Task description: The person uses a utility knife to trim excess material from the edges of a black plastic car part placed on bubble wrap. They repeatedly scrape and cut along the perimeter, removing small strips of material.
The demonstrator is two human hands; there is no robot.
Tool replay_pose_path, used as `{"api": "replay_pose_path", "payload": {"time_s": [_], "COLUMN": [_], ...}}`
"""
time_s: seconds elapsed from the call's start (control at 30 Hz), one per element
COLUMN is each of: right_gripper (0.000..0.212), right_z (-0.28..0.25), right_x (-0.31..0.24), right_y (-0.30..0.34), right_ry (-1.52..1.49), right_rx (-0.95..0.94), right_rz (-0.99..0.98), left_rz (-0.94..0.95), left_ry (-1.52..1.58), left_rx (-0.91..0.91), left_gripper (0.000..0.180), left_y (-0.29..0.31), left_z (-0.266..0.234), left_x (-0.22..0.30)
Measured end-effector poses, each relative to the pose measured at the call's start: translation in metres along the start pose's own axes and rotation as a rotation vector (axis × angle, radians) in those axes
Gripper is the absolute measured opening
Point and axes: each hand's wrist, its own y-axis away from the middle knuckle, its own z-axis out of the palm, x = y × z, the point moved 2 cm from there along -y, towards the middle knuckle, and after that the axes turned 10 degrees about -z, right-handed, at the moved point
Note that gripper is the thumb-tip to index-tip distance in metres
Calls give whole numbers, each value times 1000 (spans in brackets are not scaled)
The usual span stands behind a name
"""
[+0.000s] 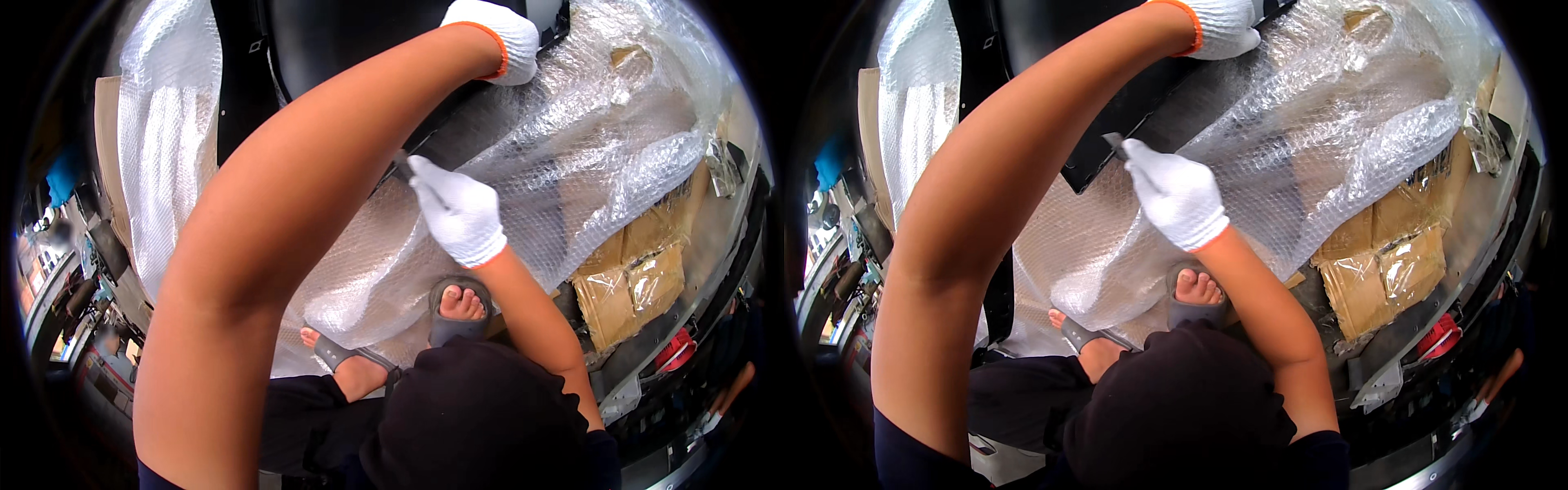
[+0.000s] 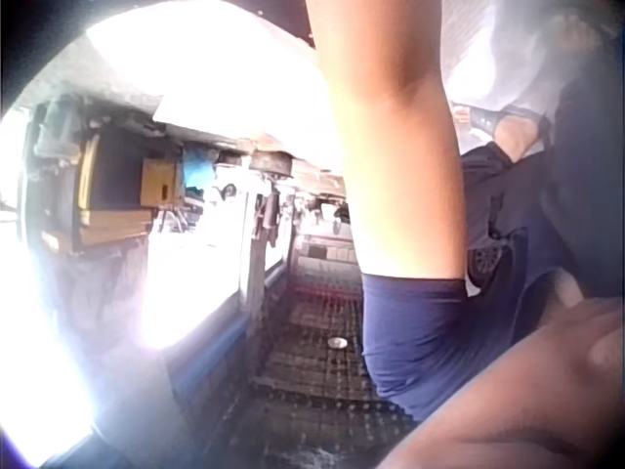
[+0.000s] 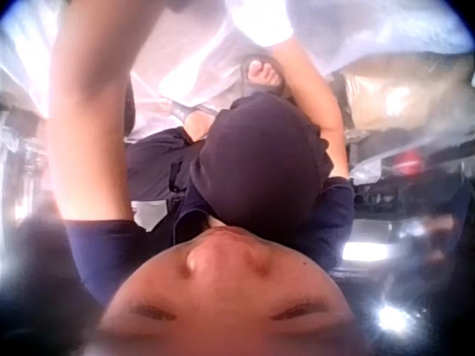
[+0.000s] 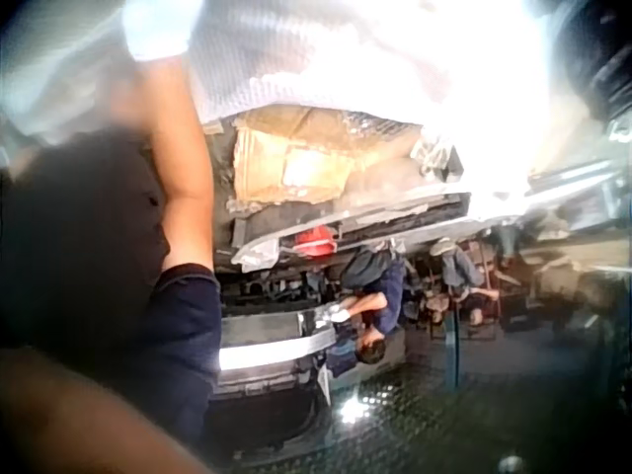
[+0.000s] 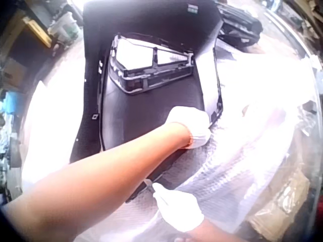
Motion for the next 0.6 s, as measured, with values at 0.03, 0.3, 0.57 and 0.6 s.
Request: {"api": "replay_pose_path", "payload": {"time_s": [0.03,0.3,0.57,0.6], "right_gripper": [27,26,27,27], "right_z": [-6,-9,-7,-5], "right_x": [3,4,5,4], "right_y": [2,-5,3,2], "right_ry": [-18,38,52,70], "right_rx": [76,-24,-32,-41], "right_rz": [22,23,96,72], "left_rz": [4,-11,7,8], "left_ry": [3,16,-12,-12], "left_rx": [13,27,18,11], "left_gripper": [36,35,35,35], "left_y": [-1,3,2,3], "left_z": [-1,-2,0,0], "left_x": [1,-1,-2,-3]}}
